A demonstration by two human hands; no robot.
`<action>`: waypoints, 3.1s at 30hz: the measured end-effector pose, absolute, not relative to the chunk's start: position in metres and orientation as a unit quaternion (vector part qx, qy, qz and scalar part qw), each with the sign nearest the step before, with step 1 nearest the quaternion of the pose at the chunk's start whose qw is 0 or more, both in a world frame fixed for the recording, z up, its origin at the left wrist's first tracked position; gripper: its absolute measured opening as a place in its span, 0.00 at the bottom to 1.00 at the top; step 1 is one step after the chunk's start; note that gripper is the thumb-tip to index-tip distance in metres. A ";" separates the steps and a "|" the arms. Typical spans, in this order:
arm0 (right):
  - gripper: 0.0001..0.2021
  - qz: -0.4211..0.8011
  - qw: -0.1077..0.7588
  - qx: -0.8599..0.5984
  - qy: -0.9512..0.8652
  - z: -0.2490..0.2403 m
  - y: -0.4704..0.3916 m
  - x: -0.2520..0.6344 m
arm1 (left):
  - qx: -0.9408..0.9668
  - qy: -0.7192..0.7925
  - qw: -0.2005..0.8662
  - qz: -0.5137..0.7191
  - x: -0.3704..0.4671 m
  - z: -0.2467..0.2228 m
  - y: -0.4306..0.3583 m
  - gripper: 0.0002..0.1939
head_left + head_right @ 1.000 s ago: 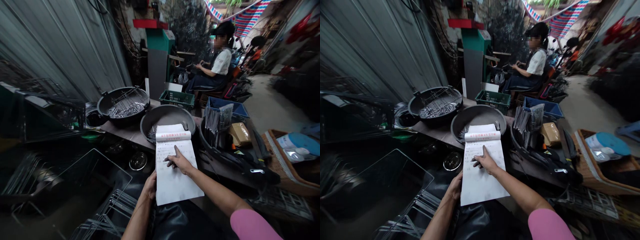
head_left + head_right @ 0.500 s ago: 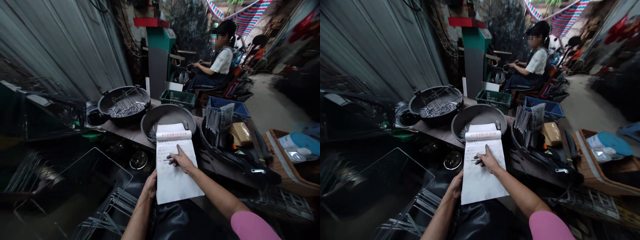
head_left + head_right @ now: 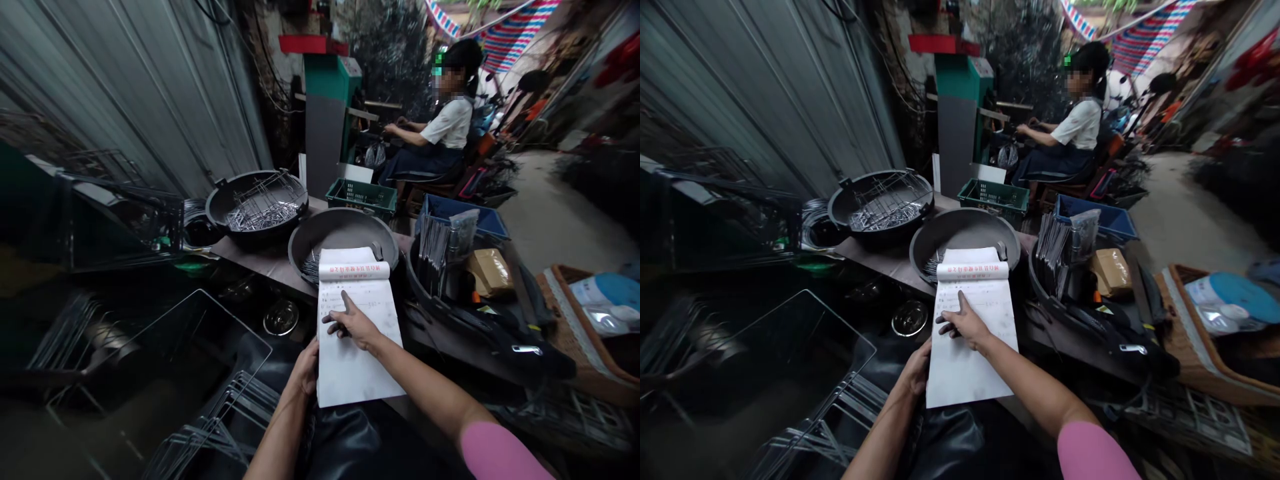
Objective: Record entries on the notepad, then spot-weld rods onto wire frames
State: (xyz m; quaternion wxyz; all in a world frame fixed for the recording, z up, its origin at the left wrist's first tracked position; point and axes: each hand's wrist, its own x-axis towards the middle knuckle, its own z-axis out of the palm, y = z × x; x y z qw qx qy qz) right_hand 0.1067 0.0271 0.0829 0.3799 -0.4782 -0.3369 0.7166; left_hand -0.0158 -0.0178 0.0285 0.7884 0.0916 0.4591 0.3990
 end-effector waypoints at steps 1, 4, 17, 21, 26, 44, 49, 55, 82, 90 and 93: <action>0.42 0.720 0.376 -0.475 -0.338 0.083 0.028 0.104 | 0.087 0.460 0.789 0.398 -0.016 0.029 -0.018 0.28; 0.42 0.732 0.365 -0.468 -0.334 0.083 0.032 0.097 | 0.079 0.452 0.796 0.395 -0.016 0.030 -0.017 0.28; 0.43 0.743 0.365 -0.462 -0.317 0.080 0.038 0.088 | 0.066 0.429 0.805 0.404 -0.016 0.024 -0.016 0.28; 0.44 0.740 0.368 -0.466 -0.316 0.079 0.038 0.088 | 0.072 0.434 0.804 0.400 -0.016 0.023 -0.016 0.27; 0.42 0.737 0.373 -0.465 -0.320 0.081 0.037 0.087 | 0.066 0.445 0.797 0.403 -0.016 0.022 -0.016 0.27; 0.42 0.735 0.379 -0.472 -0.307 0.084 0.036 0.094 | 0.070 0.440 0.801 0.401 -0.016 0.020 -0.017 0.25; 0.41 0.729 0.385 -0.476 -0.308 0.081 0.035 0.096 | 0.073 0.446 0.798 0.398 -0.016 0.022 -0.018 0.26; 0.40 0.727 0.392 -0.474 -0.306 0.077 0.034 0.100 | 0.075 0.446 0.803 0.388 -0.016 0.023 -0.018 0.26; 0.39 0.710 0.413 -0.487 -0.298 0.082 0.030 0.111 | 0.088 0.441 0.796 0.405 -0.016 0.025 -0.018 0.30; 0.39 0.708 0.413 -0.485 -0.304 0.072 0.031 0.111 | 0.103 0.455 0.789 0.400 -0.016 0.027 -0.018 0.29; 0.39 0.708 0.414 -0.486 -0.303 0.071 0.031 0.111 | 0.108 0.448 0.792 0.399 -0.016 0.026 -0.018 0.29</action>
